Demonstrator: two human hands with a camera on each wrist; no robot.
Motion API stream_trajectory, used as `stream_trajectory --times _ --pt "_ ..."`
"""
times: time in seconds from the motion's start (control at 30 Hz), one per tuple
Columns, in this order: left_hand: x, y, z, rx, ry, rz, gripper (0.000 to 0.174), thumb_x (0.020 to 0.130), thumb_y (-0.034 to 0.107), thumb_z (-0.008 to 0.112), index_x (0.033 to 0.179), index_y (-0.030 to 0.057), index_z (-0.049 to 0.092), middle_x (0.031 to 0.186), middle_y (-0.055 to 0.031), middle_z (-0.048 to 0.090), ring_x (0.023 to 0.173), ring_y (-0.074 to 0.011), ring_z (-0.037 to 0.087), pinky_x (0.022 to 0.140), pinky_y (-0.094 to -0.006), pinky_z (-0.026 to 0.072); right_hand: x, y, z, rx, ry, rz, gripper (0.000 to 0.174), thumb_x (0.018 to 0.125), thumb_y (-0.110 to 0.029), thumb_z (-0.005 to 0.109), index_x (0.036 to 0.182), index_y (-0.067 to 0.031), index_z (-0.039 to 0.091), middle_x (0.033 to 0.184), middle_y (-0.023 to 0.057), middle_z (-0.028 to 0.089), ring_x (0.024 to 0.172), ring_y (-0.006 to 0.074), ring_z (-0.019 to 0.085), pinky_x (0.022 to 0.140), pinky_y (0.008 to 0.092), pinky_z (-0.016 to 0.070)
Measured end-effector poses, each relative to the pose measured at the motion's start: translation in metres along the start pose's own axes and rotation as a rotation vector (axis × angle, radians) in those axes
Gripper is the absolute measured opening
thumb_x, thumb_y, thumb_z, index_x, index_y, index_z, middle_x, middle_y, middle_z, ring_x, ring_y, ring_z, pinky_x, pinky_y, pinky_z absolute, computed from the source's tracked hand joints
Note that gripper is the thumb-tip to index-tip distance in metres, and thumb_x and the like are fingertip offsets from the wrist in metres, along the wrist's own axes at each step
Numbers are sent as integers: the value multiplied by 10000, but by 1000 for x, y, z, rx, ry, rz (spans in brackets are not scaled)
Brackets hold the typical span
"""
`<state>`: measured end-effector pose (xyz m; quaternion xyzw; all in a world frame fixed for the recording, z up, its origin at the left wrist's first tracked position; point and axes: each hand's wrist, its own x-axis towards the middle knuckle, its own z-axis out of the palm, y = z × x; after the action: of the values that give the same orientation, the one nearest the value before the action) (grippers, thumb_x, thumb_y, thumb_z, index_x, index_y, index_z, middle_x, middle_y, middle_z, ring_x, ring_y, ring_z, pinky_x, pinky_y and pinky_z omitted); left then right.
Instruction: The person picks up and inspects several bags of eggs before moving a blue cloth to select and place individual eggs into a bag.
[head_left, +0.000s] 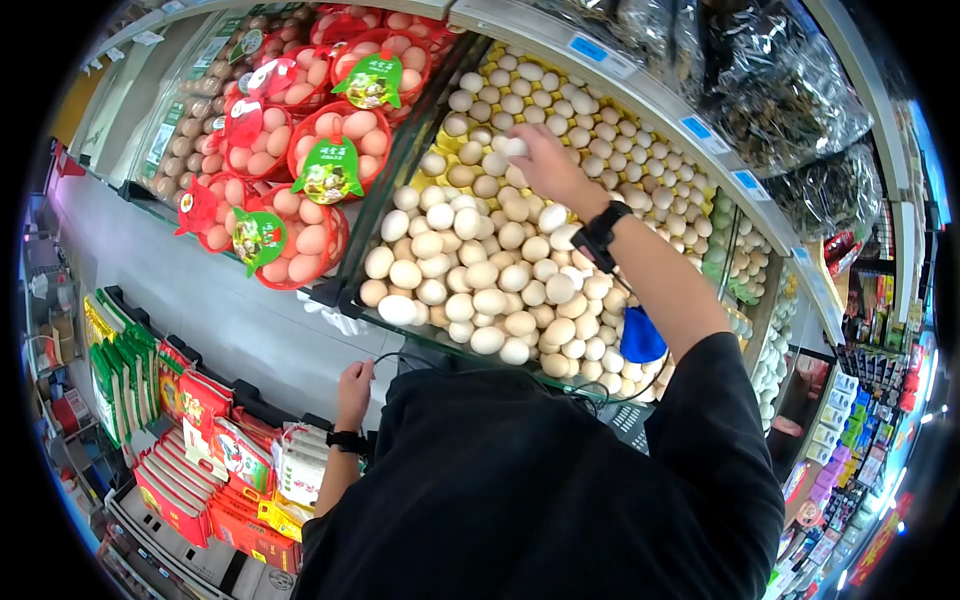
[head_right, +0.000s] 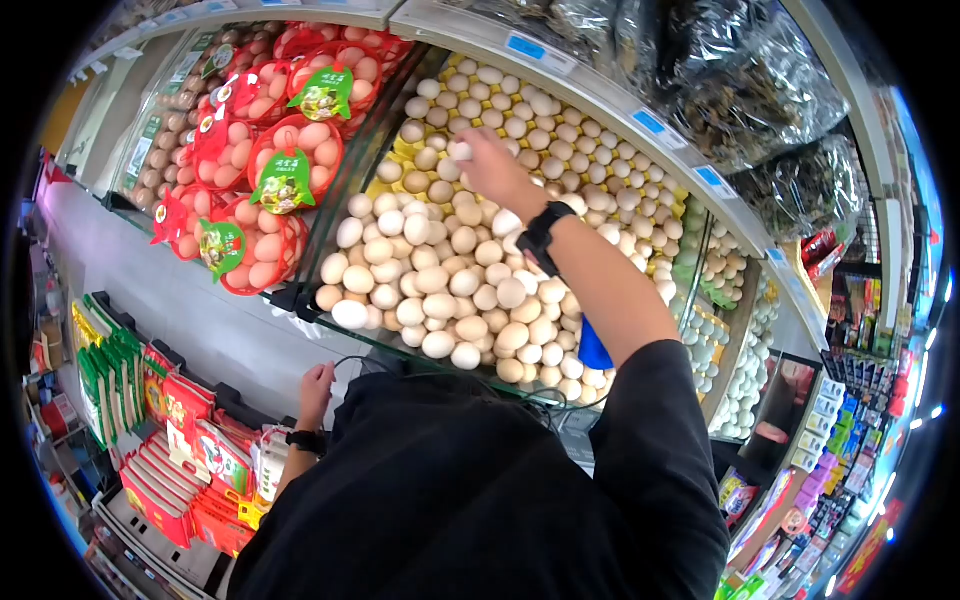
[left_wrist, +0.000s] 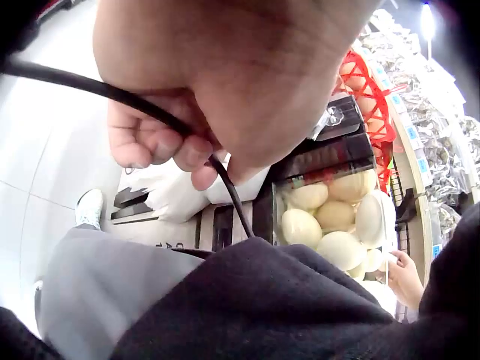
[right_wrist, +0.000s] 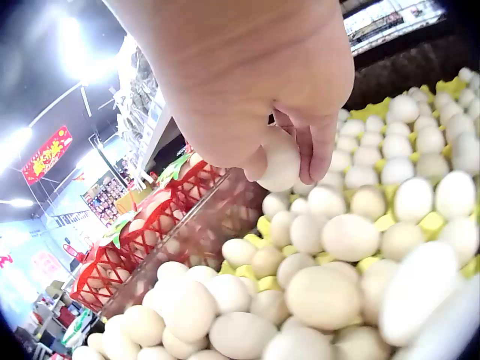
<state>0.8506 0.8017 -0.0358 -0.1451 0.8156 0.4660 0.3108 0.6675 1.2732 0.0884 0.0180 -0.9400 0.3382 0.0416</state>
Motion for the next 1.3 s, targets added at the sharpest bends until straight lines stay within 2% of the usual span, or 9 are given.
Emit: stream_trajectory --times 0.23,0.47,0.63,0.77,0.9,1.0,1.13,1.23,1.3 --pt "-9 -27 -4 -173 37 -77 448 972 360 572 645 56 529 520 37 402 459 -53 352 444 -263 267 62 -26 75 -240 -97 -32 335 867 -136 627 1186 -62 559 1220 143 580 1114 348 567 914 431 473" --pt "-24 -52 -21 -258 134 -166 457 977 367 569 647 54 530 508 45 391 452 -54 371 436 -260 270 81 -7 110 -293 -108 -91 288 838 -113 624 1119 -64 583 1091 143 576 995 349 604 802 446 514" --pt "-23 -47 -37 -256 177 -157 458 979 368 563 648 52 531 508 43 393 454 -56 377 439 -259 282 83 2 111 -341 -127 -183 302 860 -134 620 1149 -61 574 1108 160 530 983 366 600 805 455 511" --pt "-16 -45 -47 -259 206 -147 468 985 375 550 649 51 523 511 40 390 451 -59 378 439 -258 293 86 -11 98 -346 -223 -88 300 865 -149 619 1153 -71 589 1106 154 549 1012 354 590 825 450 503" --pt "-8 -45 -53 -260 223 -107 470 990 379 541 651 53 520 520 38 392 452 -60 379 437 -256 300 80 -9 70 -310 -150 -94 287 868 -140 606 1147 -73 595 1091 153 567 1024 343 589 834 444 503" --pt "-3 -50 -53 -311 213 -141 469 993 376 537 652 54 522 524 37 397 453 -59 377 433 -252 296 65 2 60 -458 -318 -93 268 869 -141 594 1126 -67 608 1044 140 588 1017 341 593 858 430 501" --pt "0 -52 -52 -308 192 -114 464 995 368 538 652 56 522 527 40 397 455 -55 371 429 -246 290 57 16 71 -365 -233 -98 262 867 -140 590 1115 -65 623 1020 136 591 1011 342 592 847 431 502" --pt "-2 -44 -55 -309 198 -115 457 995 360 542 653 58 523 530 44 397 453 -54 363 427 -245 290 60 -3 80 -374 -126 -166 293 855 -175 599 1124 -64 631 1009 140 586 1016 342 585 847 427 502" --pt "-3 -43 -55 -320 197 -124 449 995 356 543 660 58 527 532 49 391 454 -52 358 426 -244 289 59 -41 77 -192 -311 -225 350 839 -222 656 1137 -48 599 1058 150 583 966 338 590 833 445 486"
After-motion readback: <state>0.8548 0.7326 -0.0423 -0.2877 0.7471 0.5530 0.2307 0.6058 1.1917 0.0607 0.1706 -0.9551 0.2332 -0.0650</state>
